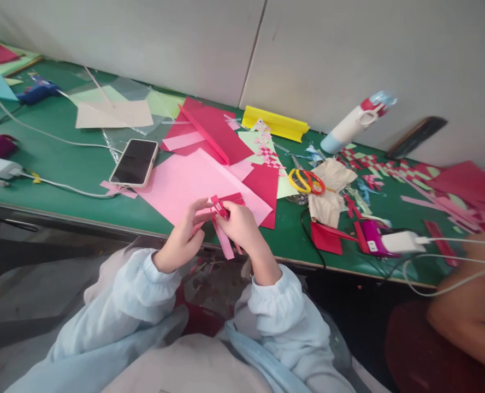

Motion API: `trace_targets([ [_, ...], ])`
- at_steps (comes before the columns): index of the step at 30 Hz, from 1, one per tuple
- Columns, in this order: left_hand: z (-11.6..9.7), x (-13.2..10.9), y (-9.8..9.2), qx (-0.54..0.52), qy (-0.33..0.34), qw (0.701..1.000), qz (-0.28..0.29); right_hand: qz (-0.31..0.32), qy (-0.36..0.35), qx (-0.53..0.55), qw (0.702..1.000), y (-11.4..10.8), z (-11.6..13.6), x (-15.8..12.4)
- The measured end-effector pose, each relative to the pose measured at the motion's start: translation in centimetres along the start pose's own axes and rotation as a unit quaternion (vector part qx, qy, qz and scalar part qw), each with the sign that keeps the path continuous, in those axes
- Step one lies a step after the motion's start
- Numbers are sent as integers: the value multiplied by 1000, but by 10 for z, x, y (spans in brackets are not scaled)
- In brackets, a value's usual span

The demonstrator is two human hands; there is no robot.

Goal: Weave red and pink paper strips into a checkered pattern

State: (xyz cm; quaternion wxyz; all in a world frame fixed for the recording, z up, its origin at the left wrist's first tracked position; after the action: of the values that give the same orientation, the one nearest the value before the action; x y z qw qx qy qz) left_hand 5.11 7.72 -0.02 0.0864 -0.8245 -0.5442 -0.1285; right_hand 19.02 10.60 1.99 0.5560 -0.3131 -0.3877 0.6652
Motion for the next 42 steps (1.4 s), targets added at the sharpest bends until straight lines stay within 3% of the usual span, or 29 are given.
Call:
trace_targets([
  [4, 3, 8, -2, 9, 4, 999, -35, -14, 27, 89, 996, 1, -14, 4],
  [8, -1, 23, -14, 132, 16, 988, -75, -9, 61, 240, 969, 2, -31, 6],
  [14, -9, 63, -15, 279, 11, 958, 61, 13, 124, 438, 890, 2, -47, 2],
  [18, -10, 88, -8, 294, -50, 942, 152, 7, 136, 513, 848, -3, -52, 1],
  [21, -13, 99, -7, 242, -76, 950, 181, 5, 138, 564, 814, -9, -51, -1],
  [26, -20, 99, -17, 186, -80, 966, 163, 9, 149, 616, 773, -20, -42, -6],
  [31, -33, 87, -28, 117, -116, 974, 158, 7, 147, 622, 769, -18, -35, -7],
  [36, -35, 75, -49, 165, -186, 963, 99, 36, 138, 608, 781, 4, -27, -4],
  [42, -22, 65, -71, 291, -210, 930, 74, 26, 111, 494, 862, 23, -26, 0],
])
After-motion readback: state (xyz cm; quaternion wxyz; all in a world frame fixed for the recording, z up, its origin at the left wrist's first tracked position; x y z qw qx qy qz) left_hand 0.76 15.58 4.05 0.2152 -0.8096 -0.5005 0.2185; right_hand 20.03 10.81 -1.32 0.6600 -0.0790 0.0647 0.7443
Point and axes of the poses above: each hand's wrist, its own x-axis towards the middle knuckle, its own y-axis out of the palm, z = x × y, the point moved 5 cm from there along x, towards the middle knuckle, and after that the axes turned 9 degrees about -x, right-handed, at the moved point
